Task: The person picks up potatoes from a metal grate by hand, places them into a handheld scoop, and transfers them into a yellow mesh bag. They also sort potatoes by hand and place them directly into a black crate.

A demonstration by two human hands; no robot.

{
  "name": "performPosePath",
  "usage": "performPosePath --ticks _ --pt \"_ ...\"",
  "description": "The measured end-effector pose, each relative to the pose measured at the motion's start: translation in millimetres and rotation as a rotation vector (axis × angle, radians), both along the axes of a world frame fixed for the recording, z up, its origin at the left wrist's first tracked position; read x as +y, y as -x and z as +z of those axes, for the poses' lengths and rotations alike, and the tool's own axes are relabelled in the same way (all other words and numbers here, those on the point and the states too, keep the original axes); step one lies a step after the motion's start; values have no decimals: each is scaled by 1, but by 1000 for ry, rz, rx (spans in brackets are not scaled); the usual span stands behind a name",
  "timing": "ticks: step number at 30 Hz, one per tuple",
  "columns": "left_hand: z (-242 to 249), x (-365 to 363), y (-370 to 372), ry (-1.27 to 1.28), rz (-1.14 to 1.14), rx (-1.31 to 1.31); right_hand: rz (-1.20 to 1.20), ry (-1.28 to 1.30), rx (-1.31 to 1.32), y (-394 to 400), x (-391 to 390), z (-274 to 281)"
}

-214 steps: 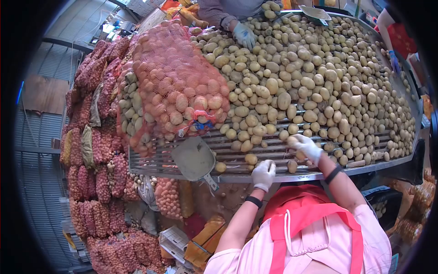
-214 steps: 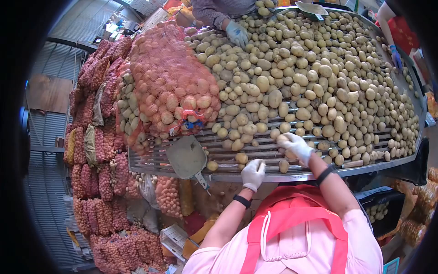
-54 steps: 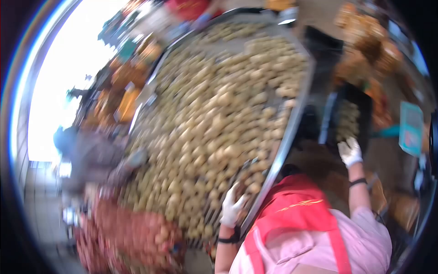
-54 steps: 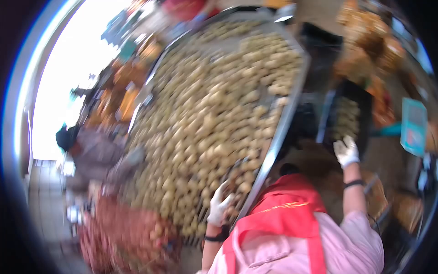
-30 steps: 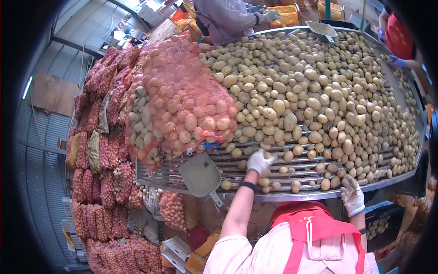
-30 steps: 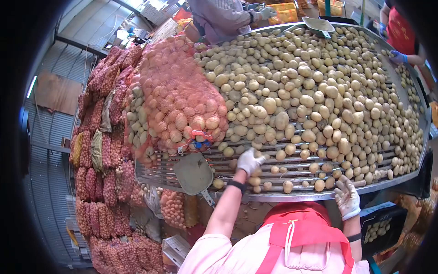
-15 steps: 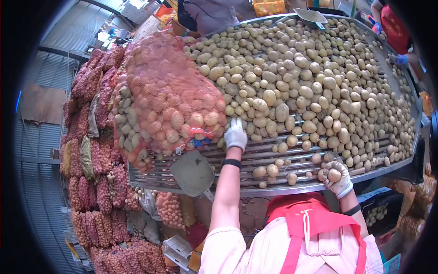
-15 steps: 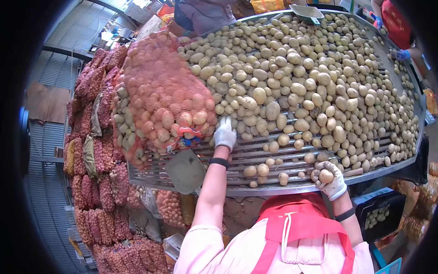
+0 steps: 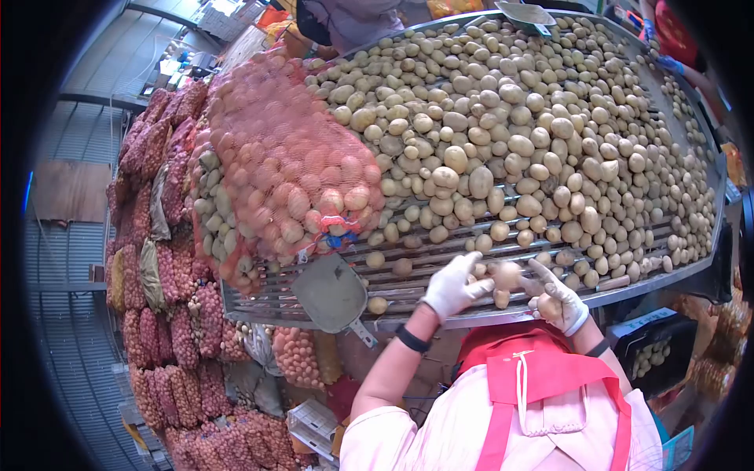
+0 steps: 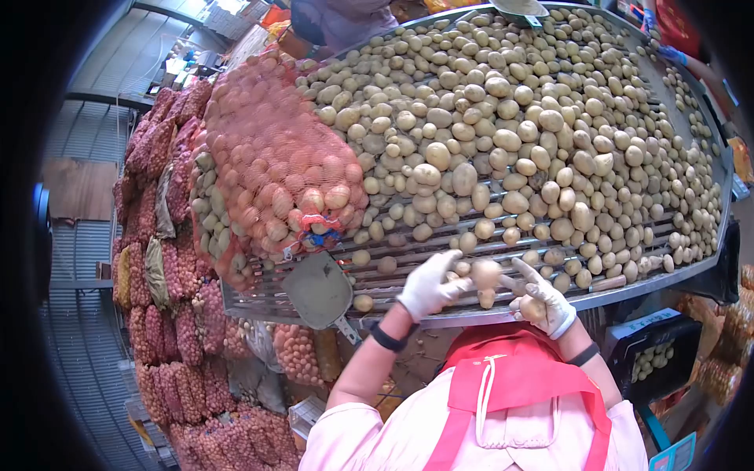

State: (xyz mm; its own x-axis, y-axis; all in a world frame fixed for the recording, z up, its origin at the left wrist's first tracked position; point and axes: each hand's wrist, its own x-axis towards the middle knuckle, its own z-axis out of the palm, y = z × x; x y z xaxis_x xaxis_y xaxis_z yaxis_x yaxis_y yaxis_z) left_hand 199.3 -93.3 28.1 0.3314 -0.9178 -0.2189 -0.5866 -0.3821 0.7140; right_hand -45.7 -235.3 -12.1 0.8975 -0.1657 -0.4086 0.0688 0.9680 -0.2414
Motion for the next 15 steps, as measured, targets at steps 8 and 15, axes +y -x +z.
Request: performPosePath --ticks 8,15 --pt "-61 22 21 -209 -32 -421 68 45 97 11 1 -12" --pt "-39 1 47 90 57 208 -92 -109 200 9 11 -13"
